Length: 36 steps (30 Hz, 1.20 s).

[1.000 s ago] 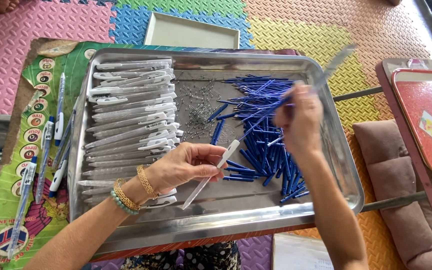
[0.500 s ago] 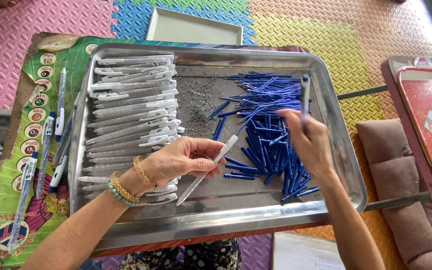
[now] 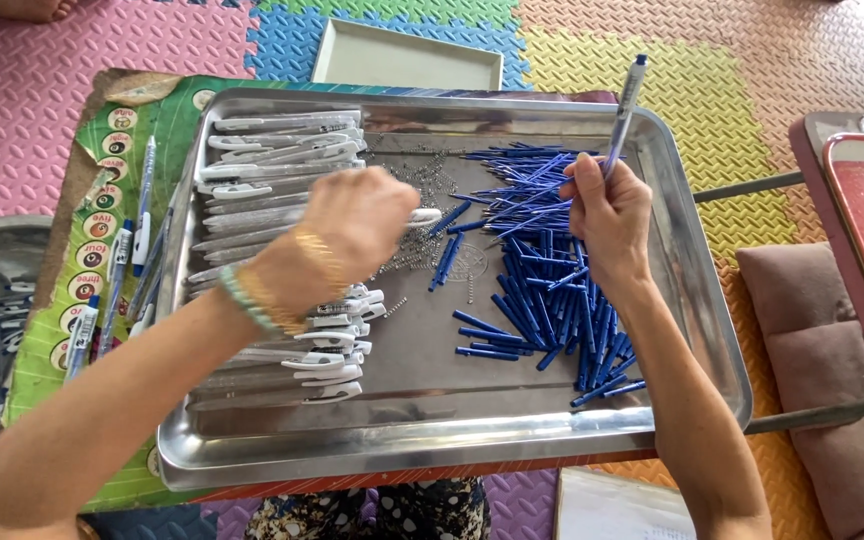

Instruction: The person assembles pens by inserting blue ink cartridges into clear plastic pen bodies. They pick up a pen body and a cartridge, insert the cartridge, and place the assembled pen on a metal tray.

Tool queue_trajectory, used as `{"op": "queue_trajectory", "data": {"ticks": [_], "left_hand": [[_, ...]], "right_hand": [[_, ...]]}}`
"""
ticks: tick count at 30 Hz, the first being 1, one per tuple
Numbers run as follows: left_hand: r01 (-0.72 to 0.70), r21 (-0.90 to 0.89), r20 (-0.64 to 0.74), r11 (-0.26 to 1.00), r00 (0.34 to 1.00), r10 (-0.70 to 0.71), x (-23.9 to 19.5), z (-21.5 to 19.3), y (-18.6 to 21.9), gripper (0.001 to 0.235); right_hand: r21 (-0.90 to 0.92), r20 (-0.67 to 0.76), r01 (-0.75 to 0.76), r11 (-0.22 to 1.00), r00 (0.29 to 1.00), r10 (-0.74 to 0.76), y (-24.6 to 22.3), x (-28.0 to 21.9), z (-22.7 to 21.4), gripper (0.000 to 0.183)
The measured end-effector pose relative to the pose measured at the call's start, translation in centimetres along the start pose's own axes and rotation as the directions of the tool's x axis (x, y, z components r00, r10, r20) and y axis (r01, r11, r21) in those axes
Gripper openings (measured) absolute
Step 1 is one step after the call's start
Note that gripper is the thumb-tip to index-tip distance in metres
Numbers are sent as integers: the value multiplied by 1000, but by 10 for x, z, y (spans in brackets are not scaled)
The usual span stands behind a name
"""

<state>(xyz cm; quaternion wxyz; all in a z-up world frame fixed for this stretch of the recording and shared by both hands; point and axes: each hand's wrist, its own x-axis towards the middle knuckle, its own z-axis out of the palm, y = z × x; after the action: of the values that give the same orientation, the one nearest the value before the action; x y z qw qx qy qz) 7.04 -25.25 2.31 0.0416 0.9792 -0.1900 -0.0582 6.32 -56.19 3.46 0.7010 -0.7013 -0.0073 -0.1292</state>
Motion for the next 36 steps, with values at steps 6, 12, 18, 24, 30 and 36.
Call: {"op": "queue_trajectory", "data": {"ticks": [6, 12, 18, 24, 30, 36], "left_hand": [[-113, 272, 15, 956, 994, 113, 22, -22, 57, 9], [-134, 543, 22, 829, 989, 146, 9, -63, 59, 7], [-123, 11, -455, 992, 883, 114, -29, -118, -37, 85], [-167, -915, -352, 366, 775, -525, -67, -48, -105, 52], [227, -827, -216, 515, 718, -662, -72, 25, -137, 31], [51, -470, -560, 881, 755, -343, -100, 33, -157, 20]], "right_hand": [[-113, 63, 129, 985, 991, -122, 1, -5, -7, 22], [-126, 81, 148, 981, 987, -138, -3, -8, -8, 22], [-190, 113, 40, 981, 993, -19, -10, -9, -12, 27], [-186, 154, 49, 981, 988, -20, -5, -9, -10, 25], [-191, 174, -21, 981, 983, 55, 2, 4, -28, 18], [-165, 14, -107, 980, 994, 111, -1, 20, -40, 18]]}}
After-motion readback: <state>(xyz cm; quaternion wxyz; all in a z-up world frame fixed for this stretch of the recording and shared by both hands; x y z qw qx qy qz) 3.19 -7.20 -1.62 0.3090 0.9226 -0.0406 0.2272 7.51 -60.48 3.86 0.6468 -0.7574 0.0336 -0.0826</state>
